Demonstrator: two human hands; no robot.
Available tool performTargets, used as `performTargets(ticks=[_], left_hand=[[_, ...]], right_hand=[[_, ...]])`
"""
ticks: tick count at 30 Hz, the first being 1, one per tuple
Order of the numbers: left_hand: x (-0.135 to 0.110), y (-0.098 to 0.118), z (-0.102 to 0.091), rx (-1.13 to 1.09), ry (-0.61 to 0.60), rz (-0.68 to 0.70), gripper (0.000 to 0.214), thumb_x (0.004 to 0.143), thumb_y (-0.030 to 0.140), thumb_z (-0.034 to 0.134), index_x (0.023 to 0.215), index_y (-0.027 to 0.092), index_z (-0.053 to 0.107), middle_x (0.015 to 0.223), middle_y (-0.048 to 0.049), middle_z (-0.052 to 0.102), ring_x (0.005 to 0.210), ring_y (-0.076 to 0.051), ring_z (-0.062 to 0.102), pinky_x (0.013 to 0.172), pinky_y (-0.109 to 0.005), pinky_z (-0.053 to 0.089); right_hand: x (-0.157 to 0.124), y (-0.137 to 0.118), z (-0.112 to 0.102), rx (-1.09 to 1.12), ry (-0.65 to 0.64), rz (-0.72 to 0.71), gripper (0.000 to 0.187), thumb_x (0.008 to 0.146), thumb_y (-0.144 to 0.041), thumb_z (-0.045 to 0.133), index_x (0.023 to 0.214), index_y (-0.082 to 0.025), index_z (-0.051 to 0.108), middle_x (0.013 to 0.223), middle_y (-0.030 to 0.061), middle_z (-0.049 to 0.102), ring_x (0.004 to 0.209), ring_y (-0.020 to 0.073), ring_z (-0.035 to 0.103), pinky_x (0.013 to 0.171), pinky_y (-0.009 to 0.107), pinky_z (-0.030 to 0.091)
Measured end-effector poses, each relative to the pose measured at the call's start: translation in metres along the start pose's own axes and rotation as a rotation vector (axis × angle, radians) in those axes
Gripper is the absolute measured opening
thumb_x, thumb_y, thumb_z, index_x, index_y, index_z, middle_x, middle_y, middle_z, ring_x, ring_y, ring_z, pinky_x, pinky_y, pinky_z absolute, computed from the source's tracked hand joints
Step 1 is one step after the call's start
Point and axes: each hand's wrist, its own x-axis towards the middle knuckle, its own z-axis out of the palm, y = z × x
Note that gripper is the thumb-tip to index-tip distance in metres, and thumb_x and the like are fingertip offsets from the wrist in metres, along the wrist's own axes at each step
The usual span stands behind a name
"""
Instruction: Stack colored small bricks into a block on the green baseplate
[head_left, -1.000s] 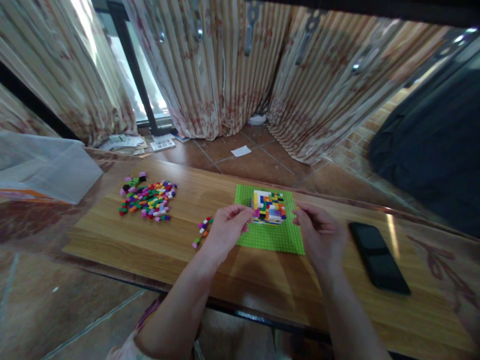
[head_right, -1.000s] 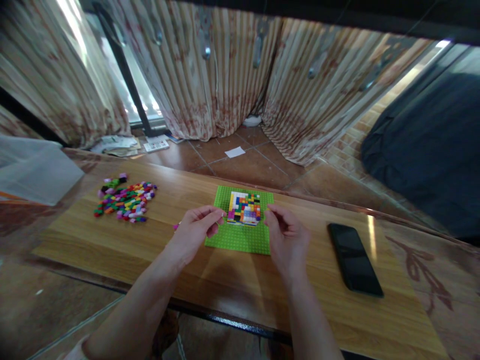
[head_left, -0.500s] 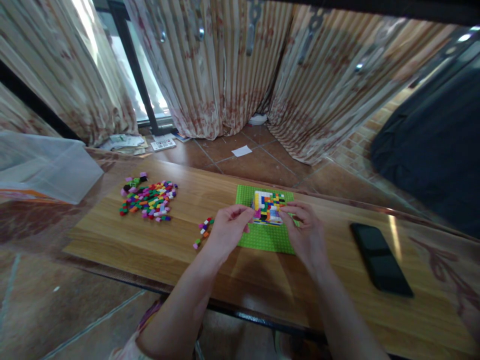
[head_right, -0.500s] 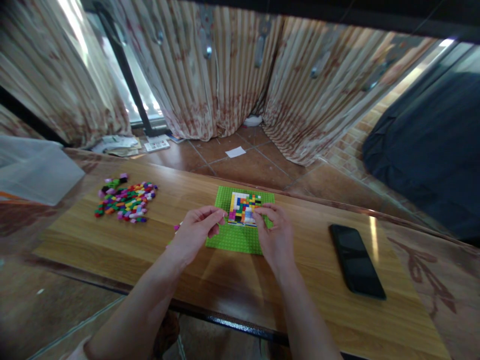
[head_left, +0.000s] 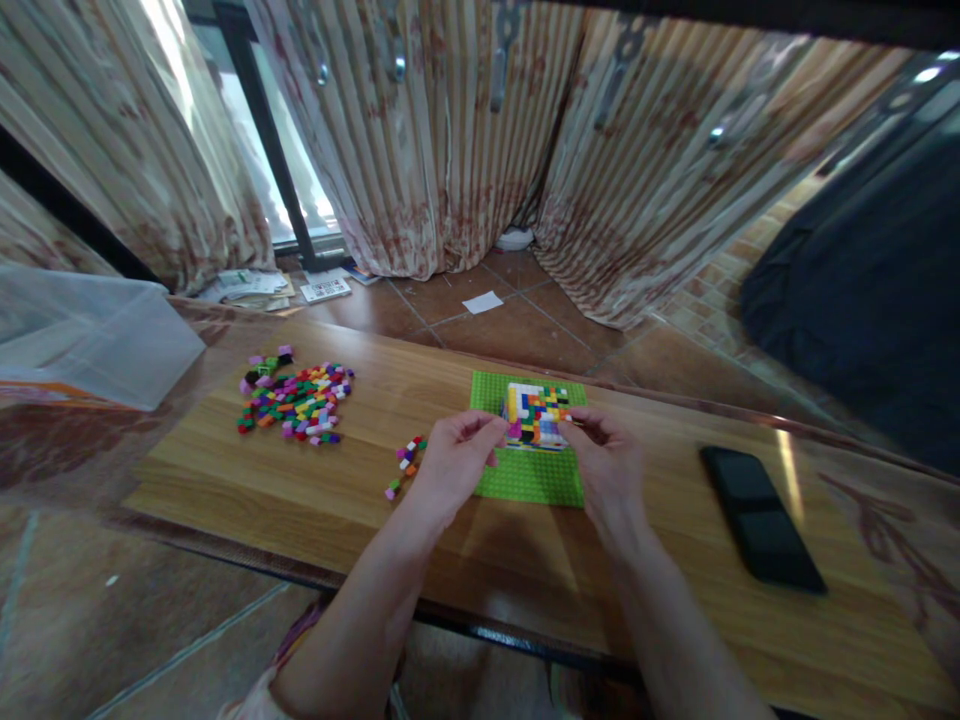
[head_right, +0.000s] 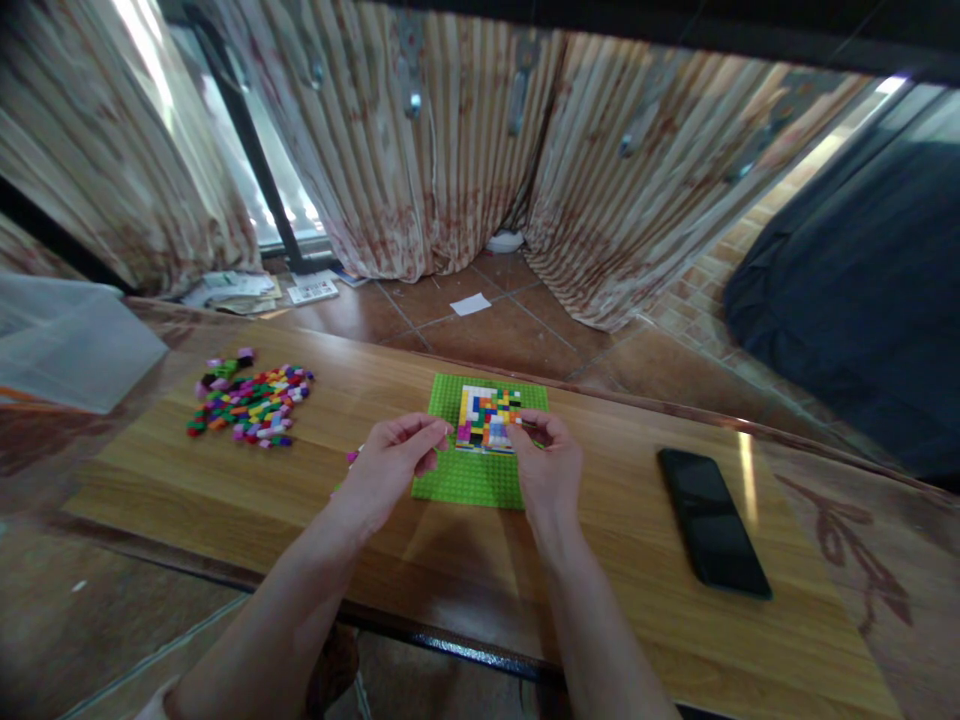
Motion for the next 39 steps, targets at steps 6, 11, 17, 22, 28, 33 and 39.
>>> performTargets(ticks=[6,11,17,22,28,33,39], left_hand=[[0.000,-0.001,0.001,0.006,-0.002,0.004,0.022,0.073,0.035,0.068,0.068,0.014,0.067,0.061,0.0018,0.061,0.048,-0.006,0.044,0.048,-0.022,0.031],[0.001,-0.003,0.001,0.039,-0.007,0.005,0.023,0.073,0.036,0.069,0.068,0.014,0.067,0.061,0.0013,0.061,0.048,-0.006,0.045,0.047,-0.021,0.030],[0.001,-0.005,0.003,0.032,-0.034,-0.004,0.023,0.071,0.035,0.070,0.076,0.013,0.071,0.058,0.0009,0.061,0.050,-0.008,0.050,0.048,-0.020,0.034],[0.003,-0.008,0.004,0.004,-0.055,0.019,0.022,0.070,0.030,0.072,0.084,0.012,0.072,0.062,0.0000,0.064,0.054,-0.009,0.056,0.053,-0.021,0.040],[0.007,-0.017,0.004,0.098,-0.050,0.146,0.017,0.073,0.025,0.069,0.087,0.016,0.072,0.065,-0.0001,0.066,0.060,-0.012,0.058,0.058,-0.023,0.044],[0.002,-0.012,0.010,0.138,-0.032,0.200,0.012,0.075,0.020,0.067,0.086,0.017,0.065,0.078,-0.0021,0.067,0.067,-0.013,0.061,0.066,-0.025,0.050],[0.000,-0.012,0.014,0.090,-0.132,0.223,0.011,0.077,0.017,0.065,0.086,0.017,0.059,0.078,-0.0006,0.064,0.067,-0.012,0.061,0.068,-0.026,0.052]], right_hand=[[0.002,0.000,0.007,0.196,0.034,0.117,0.033,0.051,-0.028,0.082,0.078,-0.016,0.065,0.071,-0.0014,0.069,0.060,0.0127,0.063,0.064,0.029,0.053],[0.001,0.001,0.009,0.186,0.041,0.083,0.032,0.054,-0.031,0.080,0.078,-0.017,0.065,0.068,-0.0019,0.067,0.059,0.0129,0.062,0.060,0.028,0.052],[-0.005,0.000,0.002,0.198,-0.021,0.099,0.036,0.057,-0.037,0.083,0.082,-0.018,0.066,0.077,-0.0003,0.070,0.068,0.0135,0.064,0.067,0.029,0.052],[-0.005,-0.006,-0.014,0.196,0.063,0.106,0.032,0.064,-0.040,0.080,0.084,-0.019,0.068,0.079,-0.0018,0.069,0.065,0.0096,0.061,0.060,0.022,0.047],[-0.010,-0.016,-0.015,0.130,0.124,-0.006,0.023,0.068,-0.035,0.075,0.081,-0.018,0.070,0.077,-0.0002,0.069,0.062,0.0099,0.058,0.060,0.024,0.047],[-0.031,-0.031,-0.009,-0.095,-0.054,-0.260,0.015,0.083,-0.032,0.065,0.088,-0.020,0.072,0.087,0.0037,0.073,0.080,0.0171,0.067,0.075,0.033,0.054],[-0.044,-0.039,-0.010,-0.354,-0.404,-0.496,0.024,0.095,-0.026,0.050,0.108,-0.027,0.070,0.106,0.0043,0.071,0.101,0.0177,0.066,0.090,0.035,0.052]])
